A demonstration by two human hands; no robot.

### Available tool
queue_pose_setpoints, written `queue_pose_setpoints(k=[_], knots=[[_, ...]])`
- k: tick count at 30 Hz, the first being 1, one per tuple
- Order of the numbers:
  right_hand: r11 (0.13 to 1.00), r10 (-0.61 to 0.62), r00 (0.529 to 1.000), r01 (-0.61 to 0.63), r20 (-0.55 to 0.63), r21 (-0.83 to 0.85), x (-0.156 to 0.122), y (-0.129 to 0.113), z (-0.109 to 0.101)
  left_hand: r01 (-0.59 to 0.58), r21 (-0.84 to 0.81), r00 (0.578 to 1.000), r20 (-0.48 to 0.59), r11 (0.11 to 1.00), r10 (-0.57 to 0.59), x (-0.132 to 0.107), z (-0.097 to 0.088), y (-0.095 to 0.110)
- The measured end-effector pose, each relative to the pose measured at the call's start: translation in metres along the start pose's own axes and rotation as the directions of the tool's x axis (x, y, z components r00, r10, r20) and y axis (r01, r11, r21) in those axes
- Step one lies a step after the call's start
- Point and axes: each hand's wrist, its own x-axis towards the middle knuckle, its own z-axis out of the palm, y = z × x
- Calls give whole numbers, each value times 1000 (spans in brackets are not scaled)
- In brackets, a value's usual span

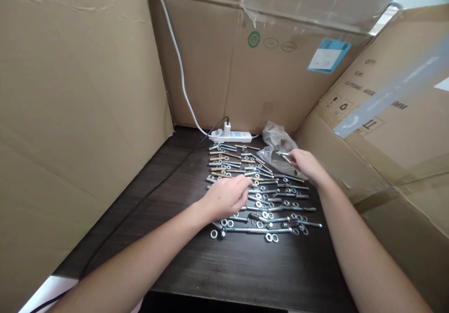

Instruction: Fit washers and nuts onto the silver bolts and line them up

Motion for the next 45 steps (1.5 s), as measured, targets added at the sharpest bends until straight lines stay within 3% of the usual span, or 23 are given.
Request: queue_pose_setpoints(k=[2,4,5,10,12,17,23,29,38,45], knots=[[986,-97,994,90,51,138,-29,-10,6,15,5,1000,-18,1000,-15,1,2,-1],[842,-281,950,176,136,509,-56,-24,17,41,-1,998,-42,999,-41,1,3,-3],[782,-336,929,183,156,596,-68,-30,23,58,-9,997,-56,998,-58,1,4,-4],[656,-537,832,309,138,688,-98,-45,46,75,-37,996,-54,996,-77,1,6,-5],[648,-572,812,361,115,671,-101,-43,51,69,-31,997,-30,997,-70,1,5,-4],[739,-589,803,493,87,459,-106,-41,58,69,6,998,-1,998,-69,3,3,-2],[735,-614,785,530,83,424,-111,-45,64,101,13,995,21,995,-102,3,3,-3],[735,-613,790,577,-12,356,-110,-44,67,111,-55,993,38,992,-109,1,2,-1],[784,-570,821,556,-34,275,-112,-44,77,115,-121,991,88,986,-105,0,7,0],[792,-582,810,585,-72,175,-114,-46,75,160,-151,984,104,975,-145,1,10,-3]])
